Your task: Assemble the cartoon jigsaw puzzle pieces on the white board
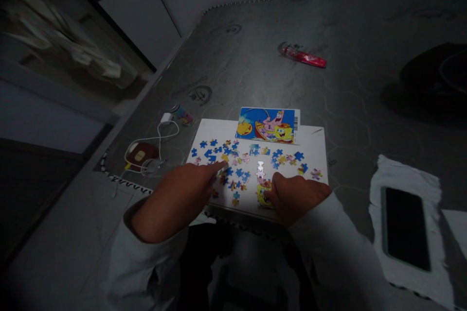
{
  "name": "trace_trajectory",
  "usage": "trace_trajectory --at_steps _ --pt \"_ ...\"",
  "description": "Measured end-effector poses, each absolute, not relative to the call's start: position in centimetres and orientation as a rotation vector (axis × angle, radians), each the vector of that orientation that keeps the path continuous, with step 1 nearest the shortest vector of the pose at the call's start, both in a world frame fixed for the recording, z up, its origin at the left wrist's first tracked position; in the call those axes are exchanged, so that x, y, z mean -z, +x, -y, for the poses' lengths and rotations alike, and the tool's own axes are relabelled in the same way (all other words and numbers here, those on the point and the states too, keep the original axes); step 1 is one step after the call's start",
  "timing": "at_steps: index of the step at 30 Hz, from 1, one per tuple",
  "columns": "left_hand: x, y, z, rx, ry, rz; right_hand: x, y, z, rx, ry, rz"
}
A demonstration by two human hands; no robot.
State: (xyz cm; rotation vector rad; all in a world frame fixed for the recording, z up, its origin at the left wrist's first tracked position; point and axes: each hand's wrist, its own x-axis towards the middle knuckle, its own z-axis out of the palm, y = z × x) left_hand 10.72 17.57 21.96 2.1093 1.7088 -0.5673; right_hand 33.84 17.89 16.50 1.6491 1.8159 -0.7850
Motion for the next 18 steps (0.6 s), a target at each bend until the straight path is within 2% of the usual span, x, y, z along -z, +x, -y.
trace_trajectory --at_steps 11,18 --pt "-22.5 5.8 -18.8 0.539 1.991 -1.962 -16.3 34.2 -18.0 0.750 1.627 -1.941" --pt "-22.3 5.4 -18.7 0.476 1.968 -1.959 -15.6 35.1 -17.6 0.655 1.652 -2.043"
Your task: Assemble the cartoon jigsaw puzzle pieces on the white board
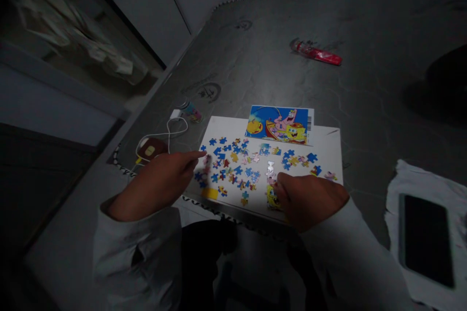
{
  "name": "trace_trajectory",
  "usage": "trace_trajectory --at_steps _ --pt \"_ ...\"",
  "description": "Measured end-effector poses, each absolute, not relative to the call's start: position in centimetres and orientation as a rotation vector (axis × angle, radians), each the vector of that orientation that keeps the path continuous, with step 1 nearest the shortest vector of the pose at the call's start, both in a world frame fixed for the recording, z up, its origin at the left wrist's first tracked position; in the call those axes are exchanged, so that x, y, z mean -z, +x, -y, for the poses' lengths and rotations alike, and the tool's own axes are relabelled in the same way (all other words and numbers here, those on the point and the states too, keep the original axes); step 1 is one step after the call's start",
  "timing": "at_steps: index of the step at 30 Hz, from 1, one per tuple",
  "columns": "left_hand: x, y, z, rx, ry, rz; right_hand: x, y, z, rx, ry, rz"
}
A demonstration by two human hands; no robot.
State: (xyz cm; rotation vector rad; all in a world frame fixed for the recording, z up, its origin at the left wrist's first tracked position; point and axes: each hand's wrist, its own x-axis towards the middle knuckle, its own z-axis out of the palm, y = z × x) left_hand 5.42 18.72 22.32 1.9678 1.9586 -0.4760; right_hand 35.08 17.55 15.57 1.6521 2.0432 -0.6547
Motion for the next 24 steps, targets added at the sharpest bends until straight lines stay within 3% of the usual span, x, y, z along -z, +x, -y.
trace_trajectory --at_steps 24 --pt "-20.5 4.2 -21.3 0.277 1.844 -2.048 -14.9 35.4 -17.7 0.762 1.631 -1.940"
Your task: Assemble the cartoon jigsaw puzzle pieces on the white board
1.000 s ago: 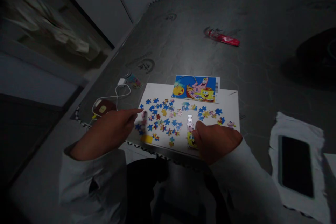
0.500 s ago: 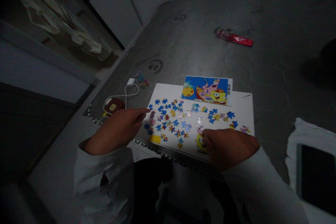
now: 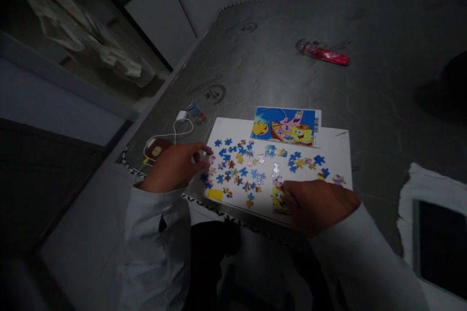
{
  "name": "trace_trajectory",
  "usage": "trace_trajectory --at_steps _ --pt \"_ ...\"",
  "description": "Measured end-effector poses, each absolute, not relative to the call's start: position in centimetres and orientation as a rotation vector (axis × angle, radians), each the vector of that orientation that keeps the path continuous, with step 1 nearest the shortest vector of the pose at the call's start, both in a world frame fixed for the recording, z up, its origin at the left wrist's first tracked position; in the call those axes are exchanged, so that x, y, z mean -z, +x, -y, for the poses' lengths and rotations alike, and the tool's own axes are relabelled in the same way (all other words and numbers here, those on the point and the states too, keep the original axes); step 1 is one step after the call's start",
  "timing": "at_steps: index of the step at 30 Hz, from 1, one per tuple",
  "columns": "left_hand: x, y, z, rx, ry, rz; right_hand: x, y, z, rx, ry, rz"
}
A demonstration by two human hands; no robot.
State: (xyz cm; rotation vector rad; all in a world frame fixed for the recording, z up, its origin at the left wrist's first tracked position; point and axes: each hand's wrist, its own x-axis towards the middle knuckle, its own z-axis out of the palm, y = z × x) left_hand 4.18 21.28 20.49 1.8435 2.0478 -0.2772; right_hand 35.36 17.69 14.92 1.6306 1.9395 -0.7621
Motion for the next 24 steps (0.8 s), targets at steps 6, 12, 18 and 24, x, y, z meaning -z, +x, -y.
trace_trajectory --at_steps 6,12,18,24 --pt "-20.3 4.4 -21.6 0.235 1.833 -2.056 -14.6 36.1 -17.6 0.784 1.653 -1.988" --pt "-20.6 4.5 -21.6 0.236 1.827 -2.054 -14.7 36.4 -17.8 0.827 1.649 -1.959" --pt "-20.2 4.3 -21.6 0.152 1.856 -2.178 -14.6 36.9 -17.5 0.766 1.668 -1.989" --pt "-19.6 4.4 -22.0 0.050 1.752 -2.241 -14.5 37.3 -17.6 0.781 1.696 -1.958"
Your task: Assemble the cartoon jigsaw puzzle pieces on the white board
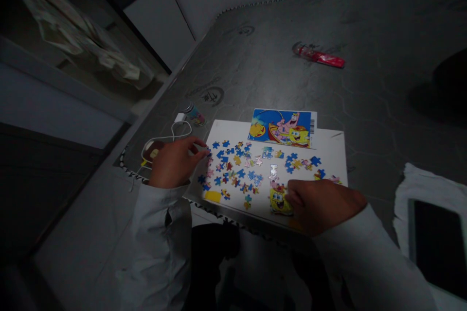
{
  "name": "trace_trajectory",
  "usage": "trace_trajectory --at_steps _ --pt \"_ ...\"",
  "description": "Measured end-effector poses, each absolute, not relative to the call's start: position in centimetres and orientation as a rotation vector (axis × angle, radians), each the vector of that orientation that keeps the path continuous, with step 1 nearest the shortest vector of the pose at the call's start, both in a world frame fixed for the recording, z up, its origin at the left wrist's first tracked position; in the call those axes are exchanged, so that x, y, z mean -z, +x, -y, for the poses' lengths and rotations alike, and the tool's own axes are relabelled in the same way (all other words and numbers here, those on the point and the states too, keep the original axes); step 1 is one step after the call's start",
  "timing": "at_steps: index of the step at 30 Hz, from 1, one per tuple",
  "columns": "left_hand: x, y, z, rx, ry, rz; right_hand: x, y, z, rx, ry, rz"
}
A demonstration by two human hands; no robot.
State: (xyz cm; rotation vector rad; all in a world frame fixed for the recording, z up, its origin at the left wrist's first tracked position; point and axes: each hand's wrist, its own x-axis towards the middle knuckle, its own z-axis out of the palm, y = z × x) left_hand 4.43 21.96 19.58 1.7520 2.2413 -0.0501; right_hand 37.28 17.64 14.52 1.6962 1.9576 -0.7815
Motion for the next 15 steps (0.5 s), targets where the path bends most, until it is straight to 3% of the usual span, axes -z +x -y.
trace_trajectory --at_steps 15 --pt "-18.0 4.0 -22.7 -0.138 1.762 -2.162 -15.0 36.6 -17.7 0.797 1.692 -1.976"
